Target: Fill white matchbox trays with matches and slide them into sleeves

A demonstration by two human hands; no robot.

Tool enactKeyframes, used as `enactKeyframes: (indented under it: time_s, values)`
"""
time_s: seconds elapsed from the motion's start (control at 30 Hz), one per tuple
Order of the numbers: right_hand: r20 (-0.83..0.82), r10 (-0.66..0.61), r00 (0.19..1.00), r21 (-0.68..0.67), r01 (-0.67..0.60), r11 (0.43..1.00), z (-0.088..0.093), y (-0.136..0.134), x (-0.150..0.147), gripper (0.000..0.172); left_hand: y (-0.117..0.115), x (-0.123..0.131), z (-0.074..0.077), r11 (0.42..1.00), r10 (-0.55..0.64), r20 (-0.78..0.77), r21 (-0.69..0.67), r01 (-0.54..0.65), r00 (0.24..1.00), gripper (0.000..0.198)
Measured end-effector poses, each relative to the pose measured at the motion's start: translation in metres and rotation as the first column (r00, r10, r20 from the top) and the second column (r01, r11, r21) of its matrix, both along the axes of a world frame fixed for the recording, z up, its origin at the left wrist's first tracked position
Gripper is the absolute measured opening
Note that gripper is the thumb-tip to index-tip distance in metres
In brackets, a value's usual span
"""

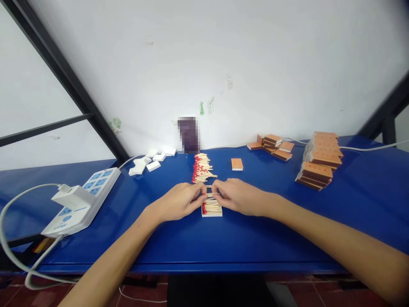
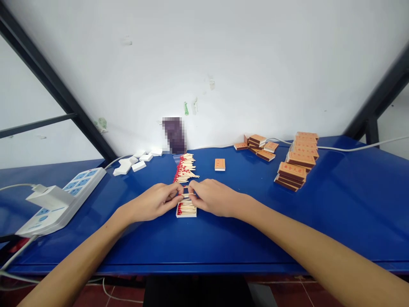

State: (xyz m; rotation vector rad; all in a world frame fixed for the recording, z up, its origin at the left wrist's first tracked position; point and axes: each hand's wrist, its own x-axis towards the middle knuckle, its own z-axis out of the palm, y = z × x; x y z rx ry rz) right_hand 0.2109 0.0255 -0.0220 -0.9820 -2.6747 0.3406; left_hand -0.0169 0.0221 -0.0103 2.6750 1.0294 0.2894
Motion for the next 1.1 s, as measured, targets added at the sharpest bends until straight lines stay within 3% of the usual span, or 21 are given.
enactKeyframes:
  time_s: [0.13,0.3,0.4,0.53,0.6,0.83,0.97,1.1]
  values:
    - [-0.065,0.050,0.997,-0.149,-0.059,0.987,0.002,-0.010,0.003,0.008,-0.007,0.002,0.008,0.989,-0.052,0.006,-0.140,0.053,0.999,0.016]
    - [-0.094,0.047,0.994,-0.196,-0.065,0.979,0.004,-0.012,0.002,0.008,-0.007,0.002,0.006,0.986,-0.041,0.035,-0.160,0.046,0.999,0.016]
    - [-0.102,0.056,0.993,-0.173,-0.073,0.982,0.004,-0.012,0.002,0.008,-0.003,-0.001,0.002,0.995,-0.013,0.072,-0.102,0.020,0.997,0.017]
    - [-0.106,0.066,0.992,-0.139,-0.081,0.987,0.004,-0.013,0.003,0.007,0.006,-0.004,-0.006,0.980,0.144,0.085,0.125,-0.154,0.986,0.024]
    - [-0.112,0.074,0.991,-0.144,-0.090,0.986,0.003,-0.012,0.003,0.007,0.010,-0.005,-0.012,0.961,0.210,0.050,0.175,-0.215,0.976,0.029]
    - [-0.165,0.076,0.983,-0.126,-0.098,0.987,0.000,-0.011,0.002,0.008,0.012,0.001,-0.021,0.952,0.271,-0.038,0.157,-0.262,0.962,0.025]
    - [-0.211,0.062,0.975,-0.031,-0.070,0.997,0.000,-0.012,0.002,0.006,0.012,-0.002,-0.016,0.969,0.226,-0.077,0.119,-0.216,0.971,0.022]
    - [-0.207,0.130,0.970,-0.025,-0.138,0.990,0.003,-0.012,0.006,0.017,0.010,-0.007,-0.008,0.983,0.171,-0.050,0.074,-0.168,0.984,0.023]
